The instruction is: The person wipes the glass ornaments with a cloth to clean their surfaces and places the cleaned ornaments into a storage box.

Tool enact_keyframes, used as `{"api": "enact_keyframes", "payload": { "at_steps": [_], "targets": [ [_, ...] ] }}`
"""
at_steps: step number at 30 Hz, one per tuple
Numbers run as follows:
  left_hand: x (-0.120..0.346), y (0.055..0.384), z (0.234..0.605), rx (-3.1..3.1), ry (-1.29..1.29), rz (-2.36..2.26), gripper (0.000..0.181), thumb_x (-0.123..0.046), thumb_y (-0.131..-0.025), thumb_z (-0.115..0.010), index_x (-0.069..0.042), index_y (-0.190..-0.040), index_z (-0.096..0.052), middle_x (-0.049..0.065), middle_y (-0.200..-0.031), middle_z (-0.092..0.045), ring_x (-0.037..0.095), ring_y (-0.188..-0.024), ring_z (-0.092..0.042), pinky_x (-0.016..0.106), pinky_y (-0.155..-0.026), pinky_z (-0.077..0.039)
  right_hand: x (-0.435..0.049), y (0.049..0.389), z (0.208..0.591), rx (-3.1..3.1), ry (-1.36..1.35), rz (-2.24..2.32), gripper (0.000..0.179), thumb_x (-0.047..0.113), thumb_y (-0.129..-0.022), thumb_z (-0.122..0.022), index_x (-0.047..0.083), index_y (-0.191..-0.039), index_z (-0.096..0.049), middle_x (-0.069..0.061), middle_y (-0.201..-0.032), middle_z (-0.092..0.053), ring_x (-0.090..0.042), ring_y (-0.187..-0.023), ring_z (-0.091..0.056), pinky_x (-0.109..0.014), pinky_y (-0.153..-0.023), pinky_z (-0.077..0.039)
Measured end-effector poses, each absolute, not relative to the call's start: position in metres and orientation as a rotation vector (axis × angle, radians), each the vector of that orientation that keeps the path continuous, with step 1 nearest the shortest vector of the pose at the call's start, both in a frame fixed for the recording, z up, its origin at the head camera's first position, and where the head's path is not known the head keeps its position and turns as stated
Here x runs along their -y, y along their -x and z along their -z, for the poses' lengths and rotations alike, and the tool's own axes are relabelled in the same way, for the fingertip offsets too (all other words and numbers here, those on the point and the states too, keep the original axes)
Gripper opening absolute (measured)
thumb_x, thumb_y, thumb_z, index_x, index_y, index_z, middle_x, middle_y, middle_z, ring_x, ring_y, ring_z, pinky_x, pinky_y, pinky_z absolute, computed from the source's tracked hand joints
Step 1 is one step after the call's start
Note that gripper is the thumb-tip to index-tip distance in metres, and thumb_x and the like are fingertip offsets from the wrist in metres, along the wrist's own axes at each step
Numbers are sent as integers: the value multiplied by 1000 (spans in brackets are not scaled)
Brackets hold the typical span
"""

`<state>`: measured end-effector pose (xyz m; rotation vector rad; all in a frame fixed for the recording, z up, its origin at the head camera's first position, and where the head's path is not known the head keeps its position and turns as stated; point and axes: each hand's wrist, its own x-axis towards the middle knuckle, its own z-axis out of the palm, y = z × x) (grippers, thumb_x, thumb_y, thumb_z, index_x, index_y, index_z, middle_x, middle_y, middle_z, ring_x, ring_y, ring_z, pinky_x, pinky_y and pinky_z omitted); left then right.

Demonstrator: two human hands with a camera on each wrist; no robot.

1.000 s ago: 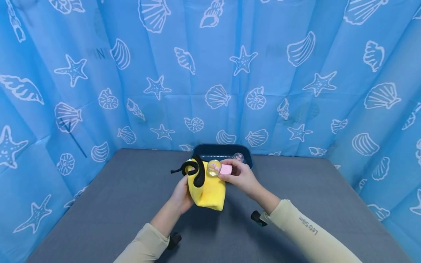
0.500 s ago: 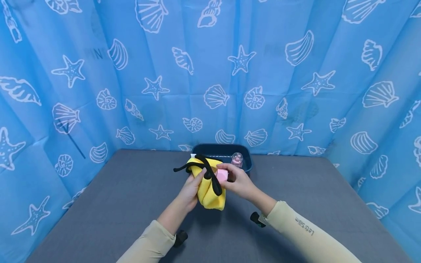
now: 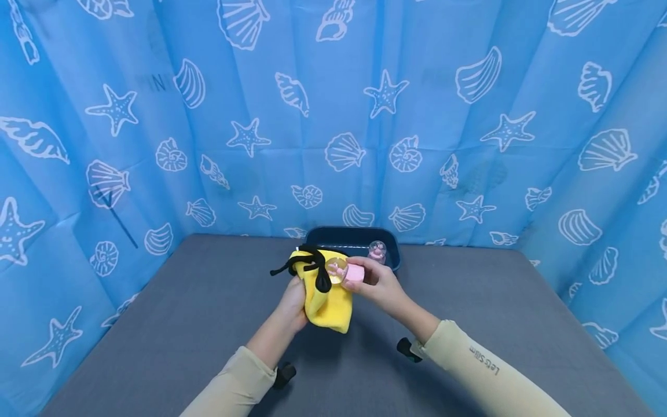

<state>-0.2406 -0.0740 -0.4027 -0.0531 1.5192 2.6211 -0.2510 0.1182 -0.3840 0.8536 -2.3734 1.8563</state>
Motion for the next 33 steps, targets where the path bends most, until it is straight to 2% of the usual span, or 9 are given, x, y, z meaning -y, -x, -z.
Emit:
{"api": "enact_keyframes", "payload": {
  "at_steps": [3, 5, 8, 14, 20, 25, 28, 33],
  "targets": [
    [76, 238, 402, -1503, -17, -2601, 21, -20, -104, -48, -4, -118, -48, 1, -99, -59, 8, -86, -61, 20, -78, -51, -117, 253, 383, 2371, -759, -1860, 49, 7, -89, -70, -6, -132, -51, -21, -117, -58, -24, -93, -58, -22, -78, -53],
    [76, 237, 402, -1517, -81, -2573, 30, -12, -102, -51, 0, -128, -42, 5, -109, -58, 11, -95, -61, 23, -85, -51, -116, 252, 383, 2381, -710, -1848, 49, 4, -88, -71, -7, -131, -51, -21, -115, -58, -24, -93, -58, -22, -78, -53],
    [76, 235, 402, -1649, -148, -2488, 45, -5, -97, -58, 1, -136, -36, 9, -119, -54, 15, -103, -58, 29, -93, -48, -115, 252, 385, 2400, -728, -1797, 46, 2, -88, -70, -7, -129, -52, -21, -113, -59, -23, -91, -58, -21, -79, -52],
    [73, 234, 403, -1830, -163, -2388, 51, -5, -91, -66, 1, -133, -39, 13, -118, -52, 20, -103, -55, 36, -94, -47, -115, 251, 388, 2405, -872, -1766, 35, 8, -99, -56, -12, -127, -50, -17, -102, -60, -16, -83, -55, -22, -74, -51],
    [73, 236, 408, -1889, -120, -2365, 52, 0, -89, -67, 3, -133, -40, 16, -116, -54, 22, -100, -58, 36, -91, -50, -114, 251, 387, 2438, -857, -1773, 42, 25, -105, -47, -10, -126, -52, -9, -94, -58, -13, -80, -54, -25, -71, -51],
    [76, 238, 411, -1923, -75, -2371, 45, 3, -87, -67, 5, -126, -46, 15, -110, -58, 20, -93, -62, 35, -85, -52, -115, 253, 386, 2365, -838, -1974, 47, 30, -107, -39, -12, -122, -52, -8, -92, -58, -12, -79, -54, -25, -72, -52],
    [77, 238, 410, -1844, -86, -2393, 42, 0, -91, -64, 5, -128, -45, 13, -112, -58, 19, -95, -62, 34, -87, -52, -117, 253, 384, 2346, -818, -2033, 46, 30, -106, -40, -12, -122, -51, -7, -90, -55, -12, -77, -54, -25, -72, -52],
    [80, 237, 408, -1594, -103, -2473, 47, -15, -98, -60, 3, -135, -38, 10, -116, -57, 16, -100, -62, 31, -90, -51, -118, 252, 379, 2354, -801, -2008, 37, 16, -101, -53, -10, -126, -46, -13, -102, -53, -15, -86, -54, -25, -77, -53]
  ]
}}
